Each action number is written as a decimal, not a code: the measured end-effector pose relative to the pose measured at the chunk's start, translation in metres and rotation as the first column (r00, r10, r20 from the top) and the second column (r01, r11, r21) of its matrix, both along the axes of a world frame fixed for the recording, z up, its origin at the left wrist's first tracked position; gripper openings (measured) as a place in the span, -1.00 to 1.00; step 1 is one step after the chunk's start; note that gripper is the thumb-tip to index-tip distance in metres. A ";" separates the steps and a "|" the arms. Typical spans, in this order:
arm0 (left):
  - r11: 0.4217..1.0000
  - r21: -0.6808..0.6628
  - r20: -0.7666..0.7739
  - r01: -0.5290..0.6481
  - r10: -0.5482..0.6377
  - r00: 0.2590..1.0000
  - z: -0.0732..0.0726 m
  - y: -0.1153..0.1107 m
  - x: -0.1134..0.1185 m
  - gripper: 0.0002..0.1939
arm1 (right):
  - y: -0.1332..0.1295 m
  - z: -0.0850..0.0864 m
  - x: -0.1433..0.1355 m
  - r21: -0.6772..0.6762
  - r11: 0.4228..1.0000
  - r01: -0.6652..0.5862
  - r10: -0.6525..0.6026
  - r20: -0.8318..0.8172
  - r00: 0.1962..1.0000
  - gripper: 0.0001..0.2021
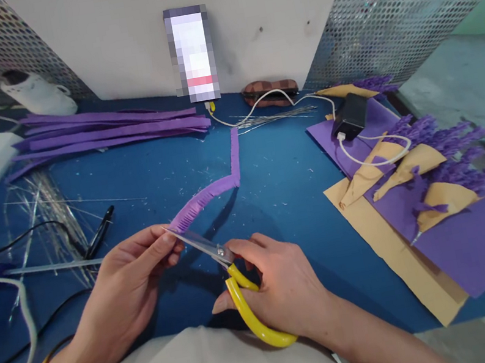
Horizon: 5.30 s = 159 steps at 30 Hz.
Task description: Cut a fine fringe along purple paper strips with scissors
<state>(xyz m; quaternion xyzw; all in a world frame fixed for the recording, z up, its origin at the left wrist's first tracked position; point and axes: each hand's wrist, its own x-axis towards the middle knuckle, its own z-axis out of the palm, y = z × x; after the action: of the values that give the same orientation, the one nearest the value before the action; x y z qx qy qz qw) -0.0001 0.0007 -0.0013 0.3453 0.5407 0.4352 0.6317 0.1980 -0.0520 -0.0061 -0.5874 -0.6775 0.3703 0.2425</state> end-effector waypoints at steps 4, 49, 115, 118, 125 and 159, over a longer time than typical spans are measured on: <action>1.000 0.008 -0.007 0.008 -0.008 1.000 0.000 0.000 -0.001 -0.87 | 0.001 0.000 0.000 0.004 1.000 -0.009 0.009 -0.001 1.000 -0.52; 1.000 -0.012 0.009 0.019 -0.018 1.000 -0.002 0.000 0.001 -0.82 | 0.005 -0.002 0.003 -0.121 0.990 -0.068 0.038 -0.239 0.970 -0.60; 1.000 0.001 -0.035 -0.026 0.026 0.999 -0.003 -0.001 0.000 -0.82 | 0.000 -0.005 0.001 0.071 0.997 -0.035 0.030 0.075 0.997 -0.65; 1.000 0.009 -0.042 -0.020 0.021 0.999 -0.003 0.000 0.000 -0.82 | -0.001 -0.005 0.001 0.060 0.998 -0.027 0.023 0.067 0.997 -0.65; 1.000 0.020 -0.014 0.010 -0.009 1.000 -0.001 0.000 -0.001 -0.84 | 0.001 -0.002 0.002 -0.028 0.998 -0.048 0.047 -0.035 0.998 -0.65; 1.000 -0.003 0.034 0.013 -0.013 0.999 -0.001 -0.001 0.001 -0.87 | 0.003 -0.002 0.001 -0.086 0.996 -0.028 0.017 -0.126 0.992 -0.65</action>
<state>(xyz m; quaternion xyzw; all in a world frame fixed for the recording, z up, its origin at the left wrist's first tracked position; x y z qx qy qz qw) 0.0014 0.0000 -0.0022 0.3404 0.5282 0.4362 0.6442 0.1995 -0.0495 -0.0084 -0.5655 -0.6505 0.4386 0.2543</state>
